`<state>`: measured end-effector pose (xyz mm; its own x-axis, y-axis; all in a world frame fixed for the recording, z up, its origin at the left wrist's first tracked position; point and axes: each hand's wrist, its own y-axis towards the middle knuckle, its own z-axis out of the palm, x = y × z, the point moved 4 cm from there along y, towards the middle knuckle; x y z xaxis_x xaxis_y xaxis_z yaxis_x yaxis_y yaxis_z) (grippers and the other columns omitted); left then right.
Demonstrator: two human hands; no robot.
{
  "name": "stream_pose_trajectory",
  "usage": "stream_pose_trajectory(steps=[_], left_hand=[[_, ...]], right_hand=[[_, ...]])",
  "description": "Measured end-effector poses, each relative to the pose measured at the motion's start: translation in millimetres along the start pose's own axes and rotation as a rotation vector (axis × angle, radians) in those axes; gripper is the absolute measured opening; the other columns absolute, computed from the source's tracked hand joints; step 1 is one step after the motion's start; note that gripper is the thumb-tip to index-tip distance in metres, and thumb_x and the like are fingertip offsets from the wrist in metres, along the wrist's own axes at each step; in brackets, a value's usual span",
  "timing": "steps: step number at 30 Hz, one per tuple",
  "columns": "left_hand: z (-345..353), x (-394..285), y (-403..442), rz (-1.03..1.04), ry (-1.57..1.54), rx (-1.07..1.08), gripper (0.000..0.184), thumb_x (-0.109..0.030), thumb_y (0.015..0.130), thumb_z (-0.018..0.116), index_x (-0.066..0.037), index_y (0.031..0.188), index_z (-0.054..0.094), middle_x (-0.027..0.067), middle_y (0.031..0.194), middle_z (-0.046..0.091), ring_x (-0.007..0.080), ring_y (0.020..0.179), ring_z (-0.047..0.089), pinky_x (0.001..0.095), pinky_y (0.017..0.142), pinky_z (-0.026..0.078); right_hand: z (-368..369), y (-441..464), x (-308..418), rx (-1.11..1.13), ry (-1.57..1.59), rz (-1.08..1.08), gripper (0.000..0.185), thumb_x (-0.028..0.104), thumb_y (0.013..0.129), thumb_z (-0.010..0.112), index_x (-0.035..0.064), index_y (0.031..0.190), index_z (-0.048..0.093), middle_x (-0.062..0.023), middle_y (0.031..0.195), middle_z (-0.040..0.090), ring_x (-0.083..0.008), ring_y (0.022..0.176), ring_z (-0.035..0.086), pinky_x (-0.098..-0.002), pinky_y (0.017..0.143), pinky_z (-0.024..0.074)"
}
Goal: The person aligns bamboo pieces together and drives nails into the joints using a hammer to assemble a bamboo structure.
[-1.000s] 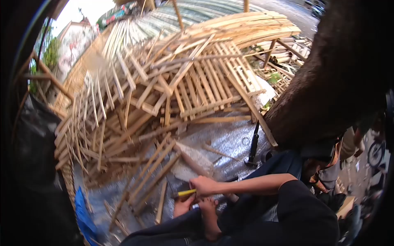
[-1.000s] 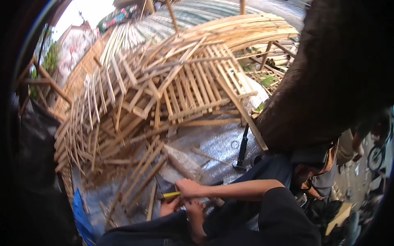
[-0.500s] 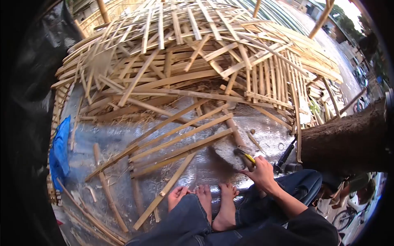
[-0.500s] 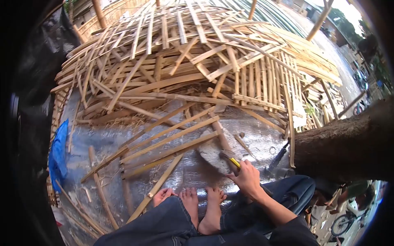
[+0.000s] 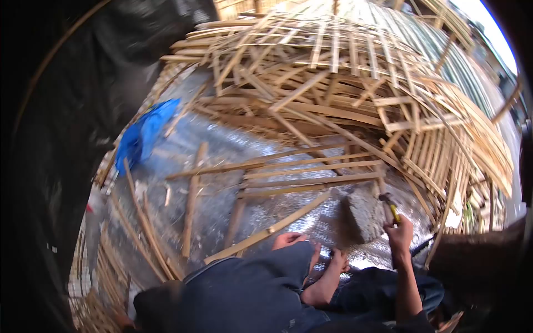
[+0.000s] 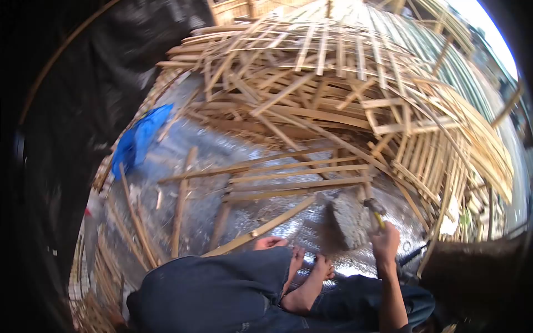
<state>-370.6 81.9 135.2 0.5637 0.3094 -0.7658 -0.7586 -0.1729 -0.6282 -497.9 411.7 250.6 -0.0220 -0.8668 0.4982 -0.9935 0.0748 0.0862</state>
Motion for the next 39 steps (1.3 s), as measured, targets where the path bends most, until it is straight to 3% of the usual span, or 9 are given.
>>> stream_pose_trajectory(steps=[7,9,12,14,16,21,29,34,39], left_hand=[[-1,14,12,0.053,-0.107,0.179,0.024,-0.018,0.096,0.068,0.001,0.11,0.069,0.0046,0.096,0.072,0.0092,0.086,0.065,0.026,0.078,0.052],[-1,17,13,0.074,-0.13,0.239,0.024,-0.018,0.096,0.068,0.001,0.11,0.069,0.0045,0.097,0.072,0.0093,0.088,0.065,0.0262,0.079,0.052],[0,19,12,0.101,-0.143,0.309,0.025,-0.018,0.095,0.069,0.001,0.111,0.069,0.0044,0.098,0.072,0.0094,0.09,0.065,0.0264,0.081,0.052],[2,17,13,0.118,-0.148,0.346,0.025,-0.018,0.095,0.069,0.002,0.111,0.069,0.0043,0.099,0.072,0.0095,0.091,0.064,0.0266,0.083,0.052],[5,17,15,0.144,-0.136,0.381,0.025,-0.017,0.095,0.069,0.002,0.112,0.069,0.0042,0.1,0.072,0.0096,0.092,0.064,0.0267,0.084,0.052],[9,7,19,0.317,-0.071,0.464,0.023,-0.017,0.096,0.067,0.0,0.113,0.07,0.0024,0.103,0.072,0.0076,0.096,0.062,0.0261,0.087,0.05],[7,3,8,0.114,-0.305,0.49,0.019,-0.012,0.096,0.067,-0.001,0.11,0.072,0.0024,0.097,0.073,0.0072,0.089,0.065,0.0241,0.082,0.052],[9,-4,13,0.235,-0.218,0.505,0.018,-0.01,0.094,0.069,0.001,0.108,0.071,0.0033,0.096,0.073,0.0077,0.088,0.065,0.025,0.082,0.053],[2,-18,14,0.347,-0.052,0.584,0.013,-0.009,0.093,0.07,0.0,0.103,0.071,0.0036,0.095,0.072,0.0082,0.091,0.065,0.0248,0.083,0.053]], right_hand=[[8,35,10,-0.033,-0.202,-0.065,0.031,0.02,0.071,0.082,0.0004,0.09,0.067,-0.0183,0.078,0.067,-0.0382,0.078,0.066,-0.046,0.072,0.0482],[13,26,19,-0.257,-0.183,-0.349,0.032,0.023,0.074,0.083,0.0008,0.092,0.068,-0.0161,0.082,0.067,-0.038,0.075,0.064,-0.0461,0.07,0.0472],[24,1,40,0.098,-0.112,-0.072,0.033,0.024,0.076,0.085,0.0,0.092,0.069,-0.0178,0.078,0.065,-0.033,0.072,0.065,-0.0415,0.064,0.0464],[41,-29,54,0.247,0.168,-0.226,0.028,0.018,0.076,0.085,-0.0004,0.093,0.072,-0.0101,0.065,0.062,-0.0197,0.059,0.057,-0.0385,0.058,0.0445],[51,-61,93,0.505,0.325,-0.013,0.037,0.018,0.072,0.088,-0.0046,0.097,0.072,-0.011,0.08,0.072,-0.0139,0.066,0.063,-0.0285,0.064,0.0504],[75,-82,150,0.59,0.355,-0.136,0.031,0.013,0.073,0.085,-0.002,0.098,0.072,-0.012,0.078,0.07,-0.0146,0.068,0.064,-0.0326,0.066,0.0515],[87,-74,146,0.624,0.43,-0.031,0.018,0.007,0.074,0.083,0.0017,0.09,0.076,-0.0031,0.068,0.058,-0.0081,0.062,0.045,-0.0281,0.055,0.038],[111,-78,123,0.613,0.676,0.06,0.042,0.005,0.078,0.081,0.0054,0.075,0.04,-0.0082,0.081,0.069,-0.007,0.07,0.057,-0.0239,0.058,0.0435],[107,-79,119,0.681,0.752,0.212,0.042,0.003,0.079,0.081,0.0071,0.075,0.039,-0.01,0.082,0.069,-0.0102,0.078,0.063,-0.025,0.066,0.051]])
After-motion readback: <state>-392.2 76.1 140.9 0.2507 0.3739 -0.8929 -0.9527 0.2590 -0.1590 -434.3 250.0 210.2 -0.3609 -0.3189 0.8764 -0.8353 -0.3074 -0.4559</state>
